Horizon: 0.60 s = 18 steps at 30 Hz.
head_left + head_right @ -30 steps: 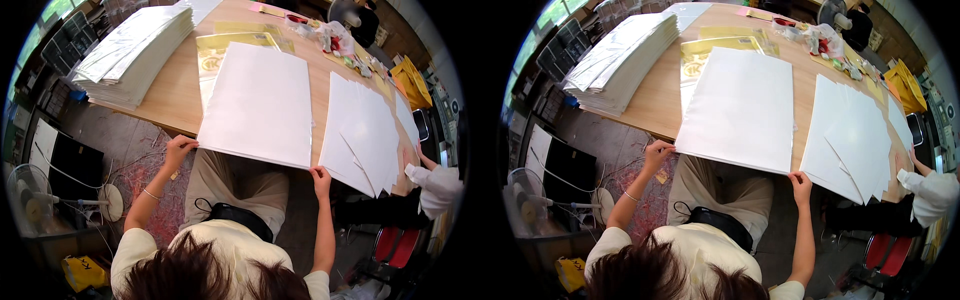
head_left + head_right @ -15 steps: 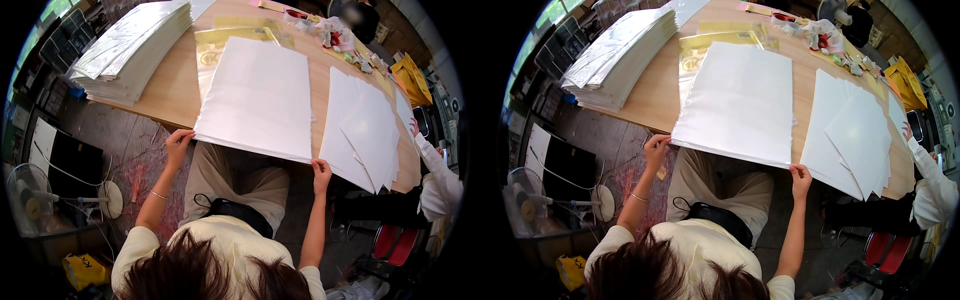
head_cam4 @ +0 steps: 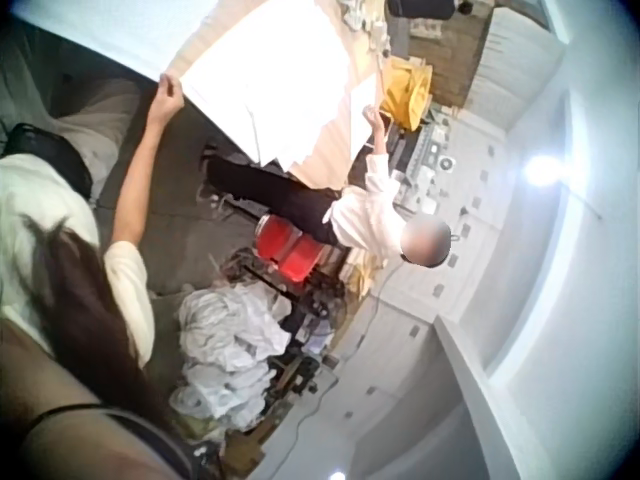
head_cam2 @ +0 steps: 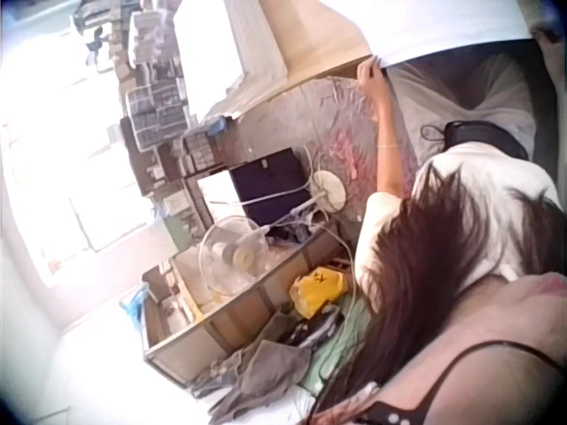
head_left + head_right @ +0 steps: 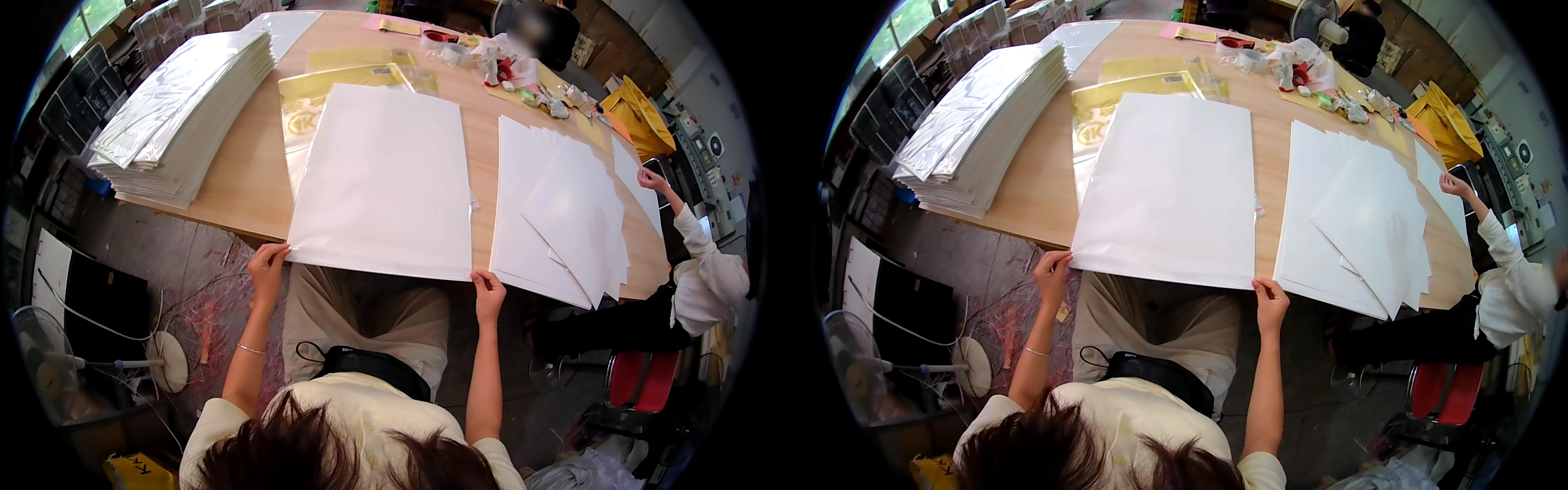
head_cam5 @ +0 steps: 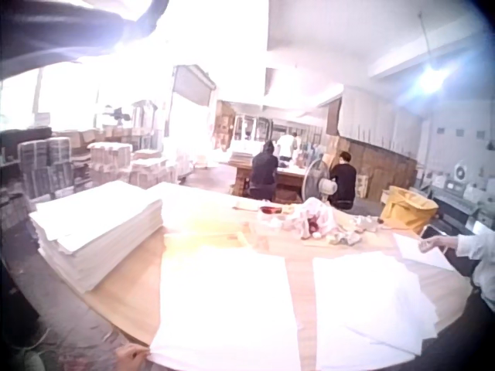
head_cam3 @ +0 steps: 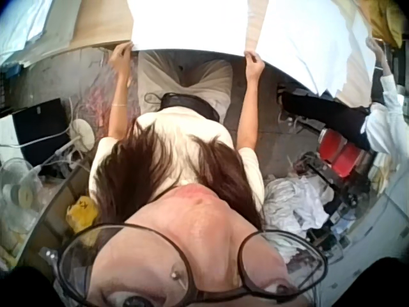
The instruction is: The person sits on the floor at a table and repeatedly picks up white sheets of paper, inserts them into clear plastic sleeves, and stacks the finished items. The person handles the paper and sleeves by hand, working through a pile of loose sheets.
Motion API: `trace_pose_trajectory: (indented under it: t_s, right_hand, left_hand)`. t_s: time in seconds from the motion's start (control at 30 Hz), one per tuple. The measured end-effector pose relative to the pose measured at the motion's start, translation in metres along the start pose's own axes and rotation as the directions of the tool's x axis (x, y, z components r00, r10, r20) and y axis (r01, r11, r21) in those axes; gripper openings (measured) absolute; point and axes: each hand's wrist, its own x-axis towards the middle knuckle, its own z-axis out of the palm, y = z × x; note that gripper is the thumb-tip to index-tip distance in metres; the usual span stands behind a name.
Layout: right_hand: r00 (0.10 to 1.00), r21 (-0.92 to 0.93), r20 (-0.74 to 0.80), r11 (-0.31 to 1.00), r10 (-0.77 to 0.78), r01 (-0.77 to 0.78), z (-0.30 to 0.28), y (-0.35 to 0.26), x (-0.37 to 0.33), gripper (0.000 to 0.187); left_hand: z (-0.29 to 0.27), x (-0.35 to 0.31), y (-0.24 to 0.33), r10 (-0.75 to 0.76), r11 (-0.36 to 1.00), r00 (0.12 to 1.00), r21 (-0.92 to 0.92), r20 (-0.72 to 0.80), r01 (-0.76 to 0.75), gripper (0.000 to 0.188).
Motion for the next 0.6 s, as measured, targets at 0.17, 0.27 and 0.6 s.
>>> trace_pose_trajectory:
  t_s: [0.17, 0.27, 0.6]
  right_hand:
    - [0.983, -0.134, -0.078, 0.979, -0.164, 0.153, 0.008, -0.009, 0.002, 0.008]
    - [0.965, -0.159, -0.094, 0.961, -0.245, 0.228, 0.008, -0.003, 0.004, 0.007]
    - [0.964, -0.256, -0.084, 0.940, -0.253, 0.224, 0.012, -0.018, 0.008, 0.007]
  left_hand:
    - [0.002, -0.004, -0.011, -0.060, 0.998, 0.998, -0.031, -0.017, 0.060, 0.008]
    - [0.004, -0.003, -0.008, -0.055, 0.998, 0.998, -0.041, -0.019, 0.054, 0.008]
    - [0.004, 0.000, -0.002, -0.039, 0.999, 0.999, 0.016, 0.007, 0.039, 0.010]
